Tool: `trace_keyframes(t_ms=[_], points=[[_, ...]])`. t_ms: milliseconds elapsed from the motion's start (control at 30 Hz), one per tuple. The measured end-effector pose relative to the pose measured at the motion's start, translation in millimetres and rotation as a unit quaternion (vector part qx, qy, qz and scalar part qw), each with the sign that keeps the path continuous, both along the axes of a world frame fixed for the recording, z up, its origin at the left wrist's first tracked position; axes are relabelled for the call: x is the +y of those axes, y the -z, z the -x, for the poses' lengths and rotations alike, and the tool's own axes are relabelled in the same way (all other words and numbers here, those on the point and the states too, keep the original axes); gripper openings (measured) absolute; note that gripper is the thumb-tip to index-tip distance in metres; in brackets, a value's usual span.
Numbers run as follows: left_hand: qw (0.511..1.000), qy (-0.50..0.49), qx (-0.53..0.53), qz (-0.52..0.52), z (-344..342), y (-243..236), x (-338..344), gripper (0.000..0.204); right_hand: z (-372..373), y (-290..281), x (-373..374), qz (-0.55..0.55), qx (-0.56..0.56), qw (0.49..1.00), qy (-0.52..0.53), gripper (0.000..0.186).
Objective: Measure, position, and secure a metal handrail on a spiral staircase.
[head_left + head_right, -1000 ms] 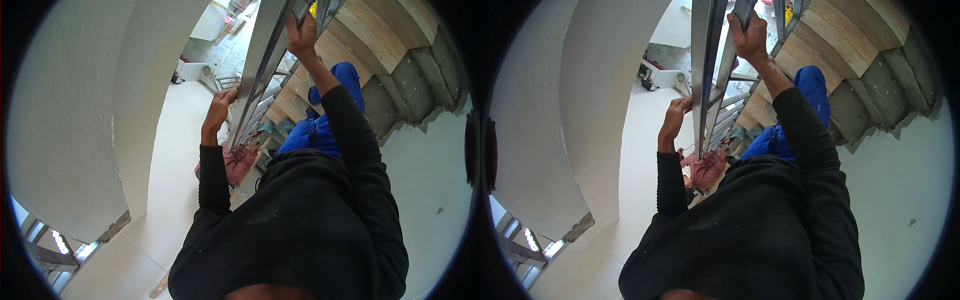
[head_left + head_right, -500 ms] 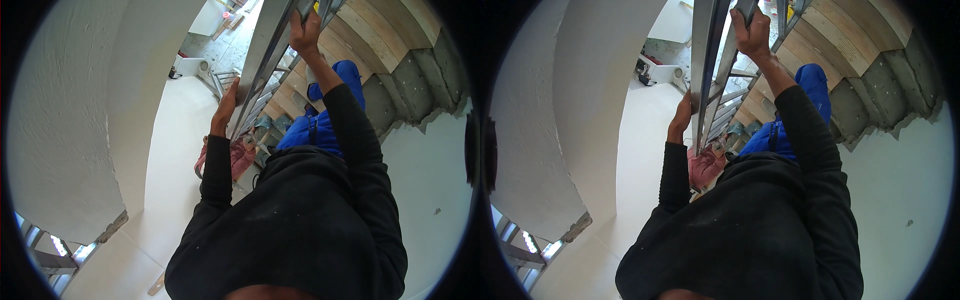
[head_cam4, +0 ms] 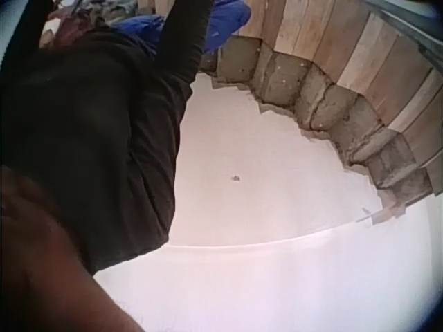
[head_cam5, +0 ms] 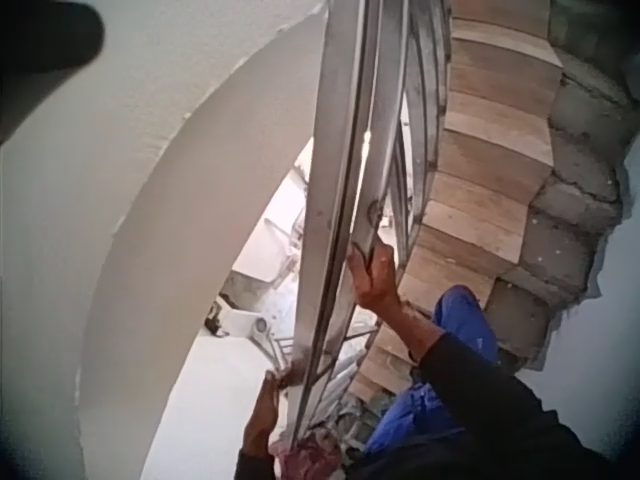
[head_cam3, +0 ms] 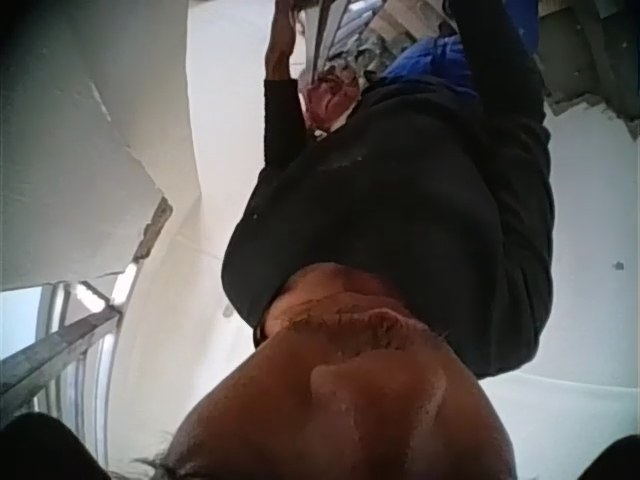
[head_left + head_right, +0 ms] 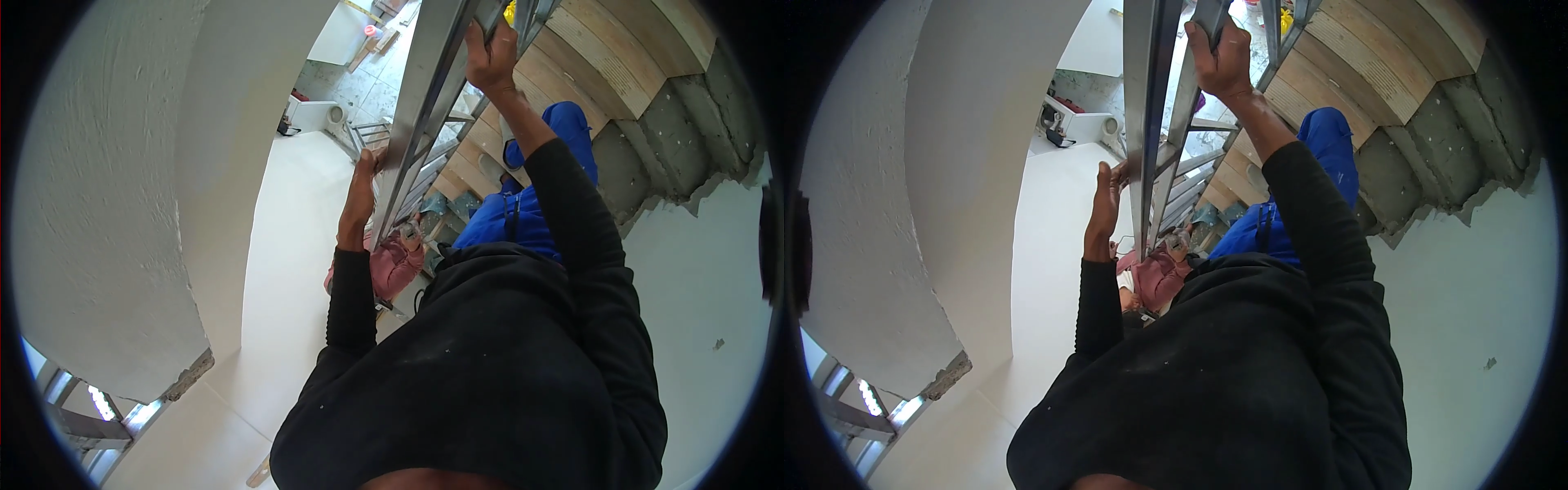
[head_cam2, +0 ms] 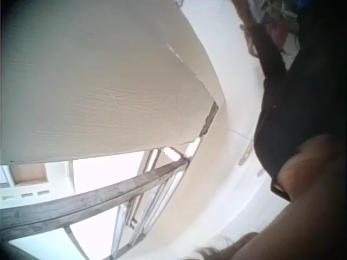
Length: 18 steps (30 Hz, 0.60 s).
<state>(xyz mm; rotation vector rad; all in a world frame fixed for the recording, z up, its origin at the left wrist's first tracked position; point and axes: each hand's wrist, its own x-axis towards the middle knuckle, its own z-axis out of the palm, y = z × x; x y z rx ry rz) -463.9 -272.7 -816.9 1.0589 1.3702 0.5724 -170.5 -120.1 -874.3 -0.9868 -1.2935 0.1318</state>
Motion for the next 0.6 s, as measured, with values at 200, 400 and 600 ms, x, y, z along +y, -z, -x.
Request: trace_keyframes(t_ms=[200,400,600], points=[[0.988,0.005,0.155,-0.013,-7.4,12.2,-5.6,0.088,3.1,-31.3,-8.9,0.103,0.093,0.988,-0.068,0.023],[0.997,-0.025,0.072,-0.031,-4.3,3.6,-7.1,0.083,4.7,-34.3,-8.8,0.079,0.108,0.989,-0.06,0.022],[0.975,0.041,0.205,-0.074,-11.0,6.2,0.0,0.082,5.3,-33.8,-8.1,0.078,0.126,0.988,-0.05,0.025]])
